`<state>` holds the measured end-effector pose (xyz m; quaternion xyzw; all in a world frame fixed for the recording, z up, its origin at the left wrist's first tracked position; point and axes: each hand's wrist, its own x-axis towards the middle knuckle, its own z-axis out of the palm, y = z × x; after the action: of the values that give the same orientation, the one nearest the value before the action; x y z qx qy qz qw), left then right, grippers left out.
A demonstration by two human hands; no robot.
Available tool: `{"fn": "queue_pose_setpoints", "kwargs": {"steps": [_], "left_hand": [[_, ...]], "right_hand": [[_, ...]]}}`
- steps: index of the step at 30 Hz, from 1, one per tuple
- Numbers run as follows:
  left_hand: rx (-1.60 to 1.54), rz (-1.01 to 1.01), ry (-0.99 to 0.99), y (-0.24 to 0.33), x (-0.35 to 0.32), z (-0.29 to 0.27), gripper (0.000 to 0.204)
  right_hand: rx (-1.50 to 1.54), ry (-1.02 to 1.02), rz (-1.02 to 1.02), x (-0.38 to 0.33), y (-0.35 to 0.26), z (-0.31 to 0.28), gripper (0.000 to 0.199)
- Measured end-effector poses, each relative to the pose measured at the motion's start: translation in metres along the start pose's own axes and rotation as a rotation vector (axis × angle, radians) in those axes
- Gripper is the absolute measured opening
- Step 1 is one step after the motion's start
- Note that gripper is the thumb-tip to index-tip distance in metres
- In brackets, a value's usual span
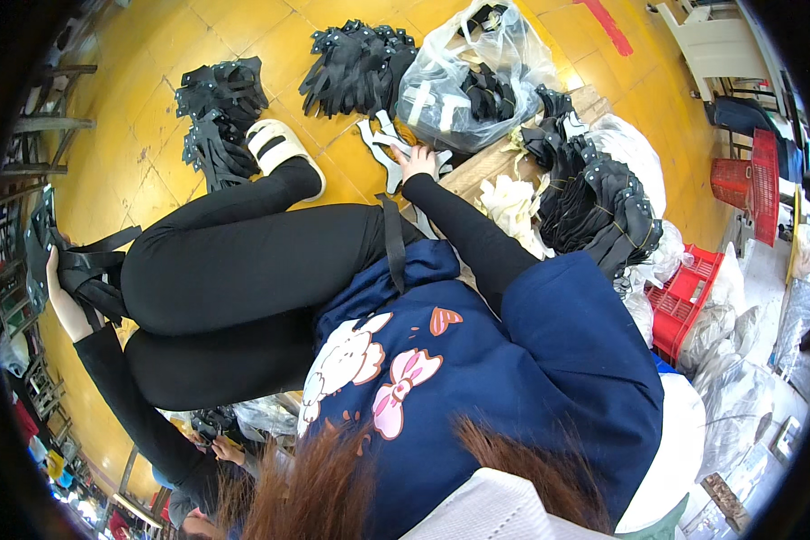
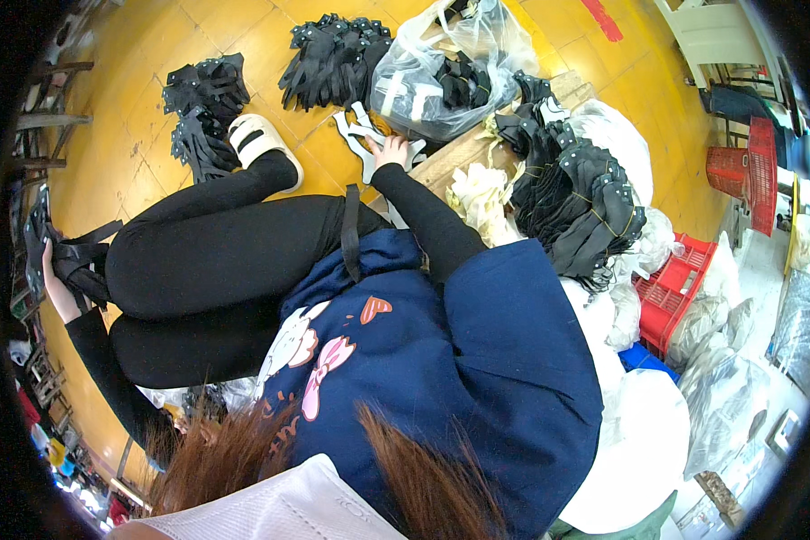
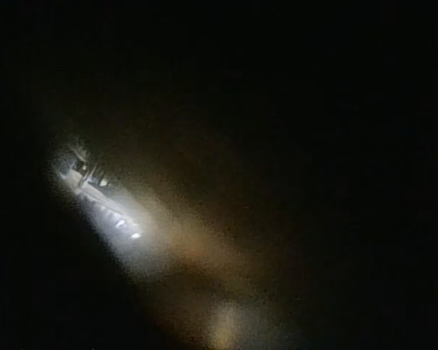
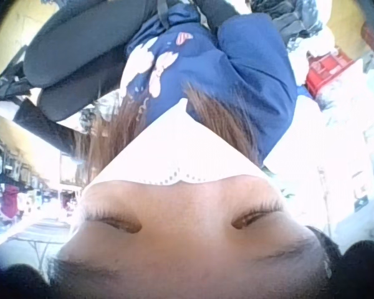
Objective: The person sits on the floor and repeatedly picks up, inspects, and stacks black gloves with studs. They separate the gloves into piles and occasionally adjust their position while continuing to handle the items.
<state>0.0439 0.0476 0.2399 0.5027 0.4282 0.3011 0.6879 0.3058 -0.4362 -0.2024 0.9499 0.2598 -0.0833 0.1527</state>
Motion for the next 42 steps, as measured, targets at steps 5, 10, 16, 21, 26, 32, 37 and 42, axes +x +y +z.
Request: {"fn": "queue_pose_setpoints", "kwargs": {"steps": [5, 10, 16, 21, 26, 32, 37, 42], "left_hand": [[-0.038, -0.015, -0.111, -0.005, -0.009, 0.011, 0.029], [-0.003, 0.008, -0.019, -0.001, -0.002, -0.006, 0.028], [0.013, 0.002, -0.130, 0.002, 0.009, -0.005, 0.031], [0.001, -0.017, -0.097, 0.002, 0.007, -0.017, 0.033], [0.036, 0.015, -0.077, 0.003, 0.002, -0.007, 0.032], [0.004, -0.029, -0.154, 0.003, 0.005, -0.012, 0.030], [-0.021, -0.028, -0.130, 0.008, -0.004, -0.007, 0.029], [-0.006, -0.019, 0.006, -0.005, -0.002, 0.006, 0.027]], "right_hand": [[0.167, -0.076, -0.032, -0.006, 0.013, -0.033, 0.073], [0.680, 0.020, 0.002, 0.010, 0.052, -0.053, 0.023], [1.092, -0.114, 0.020, 0.003, 0.121, -0.114, 0.029], [1.564, -0.837, -0.239, -0.061, 0.204, -0.207, 0.028], [0.944, -0.579, -0.395, -0.149, 0.213, -0.166, 0.034], [0.189, -0.489, -0.187, -0.173, 0.156, -0.179, 0.031], [0.305, -0.471, -0.165, -0.095, 0.080, -0.202, 0.030], [0.307, -0.582, -0.257, -0.058, 0.045, -0.174, 0.025]]}}
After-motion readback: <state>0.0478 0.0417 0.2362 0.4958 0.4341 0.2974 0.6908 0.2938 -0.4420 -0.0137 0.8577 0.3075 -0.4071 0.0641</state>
